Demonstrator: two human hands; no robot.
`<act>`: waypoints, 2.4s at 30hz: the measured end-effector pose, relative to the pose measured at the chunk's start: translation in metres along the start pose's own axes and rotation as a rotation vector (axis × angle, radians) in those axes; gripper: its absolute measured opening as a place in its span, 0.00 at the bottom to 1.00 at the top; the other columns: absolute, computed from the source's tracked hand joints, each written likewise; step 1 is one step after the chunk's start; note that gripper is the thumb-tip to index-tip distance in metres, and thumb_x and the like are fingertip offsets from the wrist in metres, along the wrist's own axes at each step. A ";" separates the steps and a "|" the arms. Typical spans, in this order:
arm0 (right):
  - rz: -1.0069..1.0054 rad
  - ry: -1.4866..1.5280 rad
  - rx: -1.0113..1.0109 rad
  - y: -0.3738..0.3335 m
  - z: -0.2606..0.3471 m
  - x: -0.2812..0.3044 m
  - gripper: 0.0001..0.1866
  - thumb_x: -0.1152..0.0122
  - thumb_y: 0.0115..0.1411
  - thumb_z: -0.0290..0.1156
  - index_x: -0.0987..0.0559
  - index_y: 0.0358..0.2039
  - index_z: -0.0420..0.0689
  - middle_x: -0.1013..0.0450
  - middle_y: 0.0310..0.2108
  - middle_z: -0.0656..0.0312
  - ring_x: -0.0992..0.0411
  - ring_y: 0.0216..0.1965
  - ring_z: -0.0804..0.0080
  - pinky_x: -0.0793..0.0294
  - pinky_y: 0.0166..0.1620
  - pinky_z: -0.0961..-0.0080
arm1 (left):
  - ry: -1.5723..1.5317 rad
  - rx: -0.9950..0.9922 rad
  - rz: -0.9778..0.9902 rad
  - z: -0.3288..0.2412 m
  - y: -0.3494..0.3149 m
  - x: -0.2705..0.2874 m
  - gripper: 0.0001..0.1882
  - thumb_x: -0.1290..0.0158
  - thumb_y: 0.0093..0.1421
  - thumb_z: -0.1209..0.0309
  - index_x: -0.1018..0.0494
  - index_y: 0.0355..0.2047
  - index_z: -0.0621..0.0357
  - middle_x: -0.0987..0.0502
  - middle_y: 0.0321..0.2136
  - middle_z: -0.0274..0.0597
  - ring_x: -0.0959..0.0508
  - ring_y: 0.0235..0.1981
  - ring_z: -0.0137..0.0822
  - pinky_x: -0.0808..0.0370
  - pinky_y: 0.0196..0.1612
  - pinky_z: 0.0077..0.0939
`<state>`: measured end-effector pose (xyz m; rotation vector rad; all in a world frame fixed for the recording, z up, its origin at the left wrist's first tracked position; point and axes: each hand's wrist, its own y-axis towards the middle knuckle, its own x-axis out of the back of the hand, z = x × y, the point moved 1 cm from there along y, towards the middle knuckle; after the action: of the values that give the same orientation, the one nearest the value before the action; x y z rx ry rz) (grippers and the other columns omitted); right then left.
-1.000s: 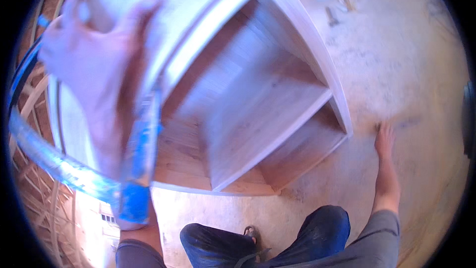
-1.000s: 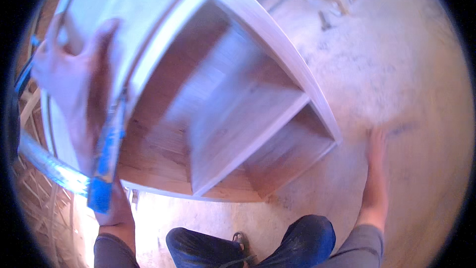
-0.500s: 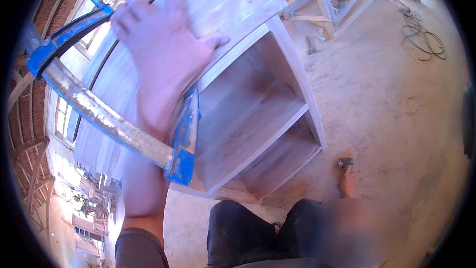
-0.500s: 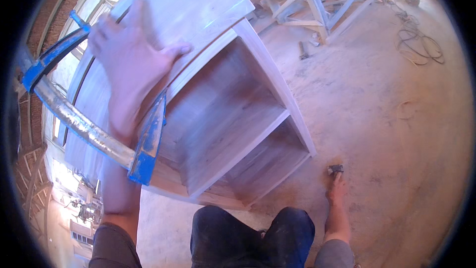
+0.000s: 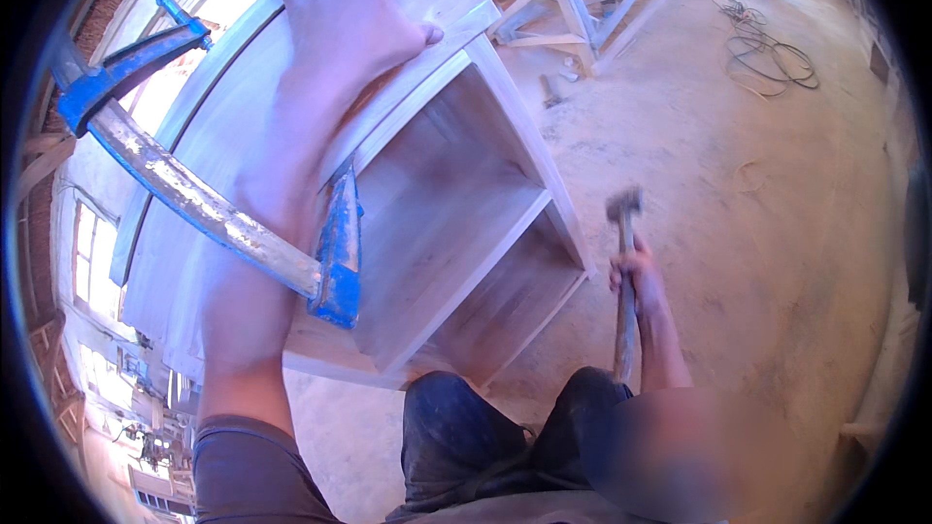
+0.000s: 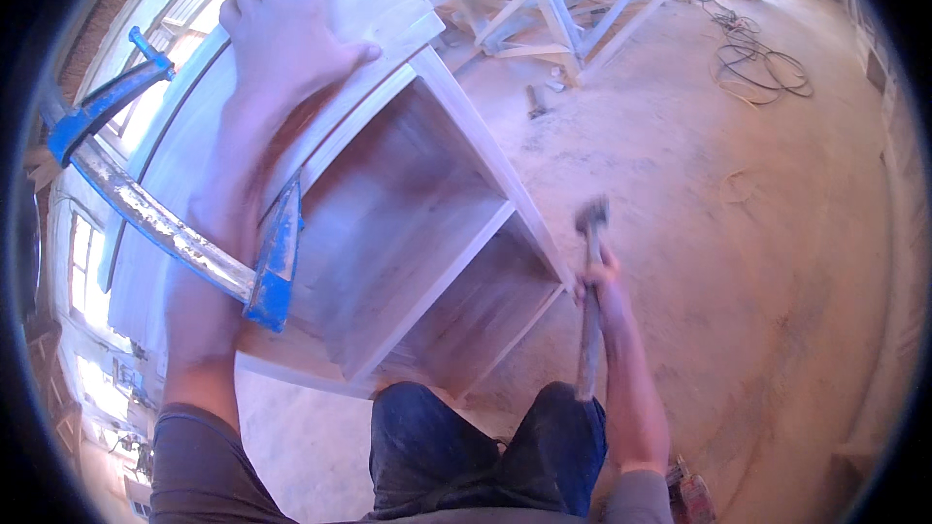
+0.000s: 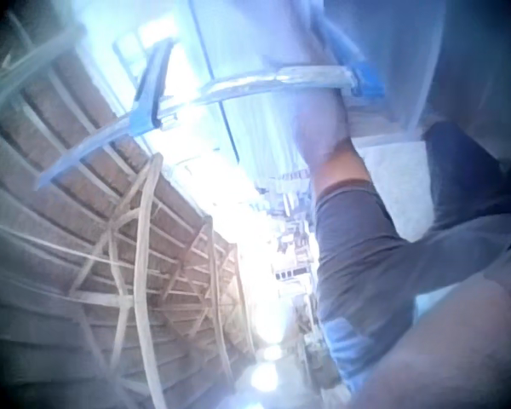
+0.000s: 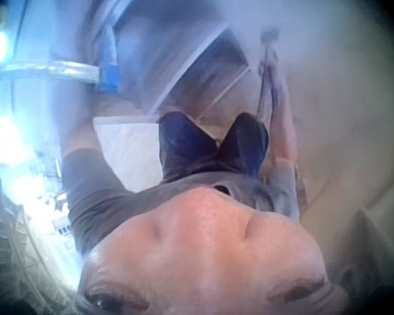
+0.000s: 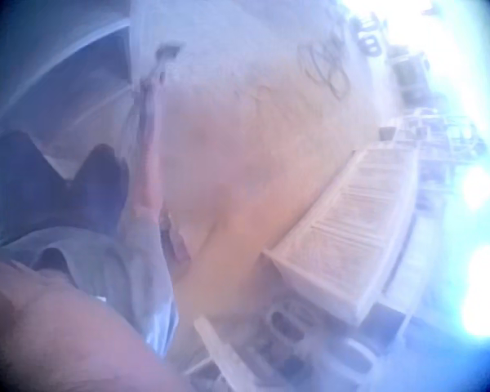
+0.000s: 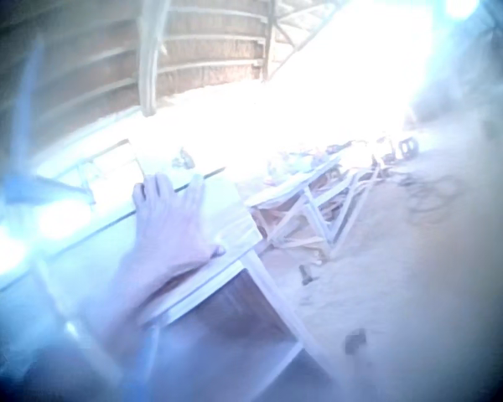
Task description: The person assembles a wooden cabinet by fitting a side panel, securing it with clamps, tapping it with a hammer, and fastening it using a pneumatic nail gun. The person walks to retrieve tools and returns to complete the attachment.
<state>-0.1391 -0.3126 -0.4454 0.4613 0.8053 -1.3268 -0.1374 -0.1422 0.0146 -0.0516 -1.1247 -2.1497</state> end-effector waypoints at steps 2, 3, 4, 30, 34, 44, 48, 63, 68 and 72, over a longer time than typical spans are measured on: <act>0.106 0.080 0.150 0.006 0.035 -0.087 0.26 0.48 0.57 0.21 0.33 0.59 0.42 0.30 0.23 0.61 0.32 0.16 0.75 0.28 0.19 0.76 | 0.069 -0.021 0.070 0.014 -0.001 0.028 0.49 0.31 0.42 0.47 0.34 0.62 0.57 0.32 0.50 0.60 0.35 0.54 0.54 0.40 0.59 0.50; 0.055 -0.068 0.219 0.000 0.058 -0.107 0.21 0.47 0.61 0.24 0.32 0.56 0.42 0.30 0.23 0.62 0.32 0.16 0.75 0.28 0.20 0.77 | 0.052 -0.038 0.070 0.008 0.000 0.019 0.49 0.31 0.42 0.47 0.33 0.62 0.56 0.32 0.49 0.60 0.35 0.54 0.54 0.40 0.59 0.50; 0.004 -0.215 0.278 0.000 0.071 -0.125 0.16 0.46 0.64 0.27 0.31 0.52 0.43 0.31 0.23 0.63 0.32 0.17 0.76 0.28 0.21 0.78 | 0.028 -0.052 0.055 0.001 0.002 0.003 0.50 0.31 0.41 0.47 0.34 0.63 0.54 0.32 0.49 0.58 0.35 0.54 0.53 0.40 0.59 0.50; -0.078 -0.749 0.855 0.044 0.120 -0.288 0.15 0.43 0.65 0.30 0.35 0.43 0.34 0.25 0.30 0.34 0.25 0.35 0.32 0.28 0.38 0.48 | -0.091 -0.052 -0.089 0.023 -0.007 -0.007 0.45 0.34 0.39 0.59 0.32 0.60 0.56 0.31 0.49 0.60 0.35 0.55 0.54 0.41 0.60 0.47; -0.178 -0.623 0.957 0.044 0.110 -0.289 0.15 0.44 0.65 0.30 0.36 0.43 0.33 0.26 0.31 0.32 0.26 0.37 0.29 0.28 0.39 0.46 | -0.109 -0.062 -0.116 0.014 -0.004 -0.010 0.45 0.34 0.39 0.59 0.31 0.60 0.57 0.32 0.50 0.61 0.36 0.56 0.56 0.42 0.61 0.48; -0.146 -0.644 0.536 0.063 0.056 -0.225 0.13 0.42 0.62 0.32 0.30 0.40 0.35 0.28 0.23 0.53 0.27 0.23 0.61 0.28 0.28 0.67 | -0.004 -0.021 -0.079 0.042 -0.009 -0.017 0.48 0.34 0.44 0.49 0.34 0.62 0.60 0.38 0.59 0.71 0.42 0.64 0.66 0.53 0.70 0.57; -0.273 -0.585 0.178 0.072 0.033 -0.101 0.09 0.41 0.58 0.27 0.29 0.36 0.37 0.30 0.22 0.59 0.30 0.19 0.73 0.29 0.23 0.74 | -0.182 0.032 -0.052 0.009 -0.008 -0.015 0.46 0.38 0.46 0.48 0.34 0.62 0.62 0.40 0.61 0.73 0.43 0.65 0.68 0.54 0.70 0.59; -0.231 -1.273 1.233 0.067 0.146 -0.247 0.42 0.50 0.52 0.15 0.43 0.71 0.43 0.36 0.62 0.38 0.37 0.64 0.44 0.38 0.66 0.59 | -0.223 -0.022 -0.201 -0.003 0.002 -0.028 0.33 0.40 0.44 0.57 0.24 0.51 0.56 0.31 0.45 0.57 0.36 0.53 0.53 0.44 0.61 0.49; -0.230 -1.167 1.247 0.084 0.132 -0.315 0.41 0.44 0.54 0.23 0.44 0.69 0.34 0.30 0.56 0.39 0.33 0.58 0.40 0.36 0.62 0.54 | -0.187 -0.008 -0.210 0.018 -0.004 -0.009 0.34 0.39 0.42 0.57 0.24 0.51 0.56 0.31 0.42 0.56 0.36 0.51 0.52 0.43 0.59 0.47; -0.349 -1.233 1.303 0.081 0.123 -0.325 0.42 0.41 0.54 0.26 0.45 0.68 0.29 0.27 0.52 0.39 0.32 0.55 0.39 0.35 0.58 0.51 | -0.242 0.022 -0.197 0.015 -0.003 -0.015 0.36 0.38 0.42 0.57 0.25 0.54 0.56 0.31 0.43 0.56 0.36 0.52 0.52 0.43 0.59 0.48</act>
<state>-0.0422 -0.1653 -0.1354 0.3633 -1.1396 -1.9664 -0.1323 -0.1217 0.0169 -0.2036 -1.3391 -2.3522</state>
